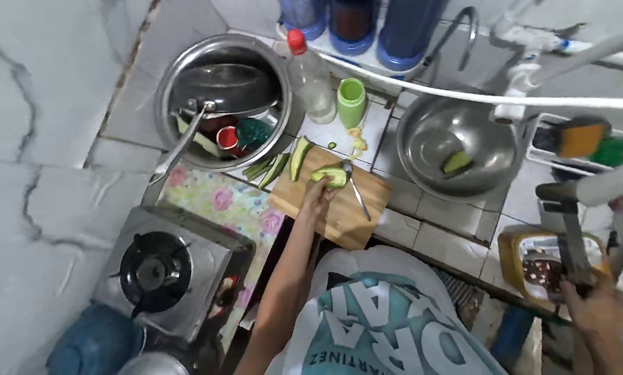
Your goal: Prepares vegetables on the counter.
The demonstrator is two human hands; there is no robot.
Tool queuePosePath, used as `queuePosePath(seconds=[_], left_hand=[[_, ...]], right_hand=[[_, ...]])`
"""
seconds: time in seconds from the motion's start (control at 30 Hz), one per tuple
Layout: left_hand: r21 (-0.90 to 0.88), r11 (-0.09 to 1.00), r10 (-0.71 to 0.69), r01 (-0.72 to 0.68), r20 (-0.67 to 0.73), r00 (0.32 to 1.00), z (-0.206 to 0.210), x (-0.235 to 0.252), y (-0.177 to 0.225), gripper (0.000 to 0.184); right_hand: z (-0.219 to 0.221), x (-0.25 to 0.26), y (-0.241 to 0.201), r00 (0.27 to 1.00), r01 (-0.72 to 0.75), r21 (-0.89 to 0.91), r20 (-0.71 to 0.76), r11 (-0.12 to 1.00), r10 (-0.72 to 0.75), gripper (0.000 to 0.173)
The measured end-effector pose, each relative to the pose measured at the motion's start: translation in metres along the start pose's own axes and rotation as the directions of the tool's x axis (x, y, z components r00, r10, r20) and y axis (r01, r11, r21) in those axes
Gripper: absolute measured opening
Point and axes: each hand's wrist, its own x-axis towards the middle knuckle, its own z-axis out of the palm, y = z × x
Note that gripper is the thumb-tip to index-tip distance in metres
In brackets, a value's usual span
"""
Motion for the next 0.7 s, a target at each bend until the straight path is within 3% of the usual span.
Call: queuePosePath(seconds=[0.1, 0.23, 0.4, 0.6, 0.7], left_hand=[[0.265, 0.961, 0.090, -0.075, -0.043, 0.995, -0.001, -0.011, -0.005, 0.056], [0.490, 0.816, 0.316, -0.307, 0.068, 0.946, -0.005, -0.021, -0.007, 0.058], [0.448, 0.741, 0.424, -0.501, 0.268, 0.865, 0.008, -0.048, 0.005, 0.079], [0.464, 0.667, 0.419, -0.582, 0.413, 0.809, 0.034, -0.110, 0.039, 0.085], [0.457, 0.632, 0.430, -0.626, 0.465, 0.774, 0.044, -0.134, 0.050, 0.084]], right_hand=[[-0.007, -0.038, -0.031, 0.994, 0.110, 0.056, -0.006, 0.992, -0.110, 0.062], [-0.004, -0.081, -0.087, 0.930, 0.326, 0.215, 0.105, 0.921, -0.353, 0.052], [0.017, -0.093, -0.173, 0.718, 0.644, 0.327, 0.052, 0.691, -0.694, 0.044], [-0.009, -0.096, -0.275, 0.486, 0.799, 0.471, -0.139, 0.374, -0.863, 0.049], [-0.015, -0.095, -0.304, 0.339, 0.887, 0.403, -0.238, 0.225, -0.910, 0.044]])
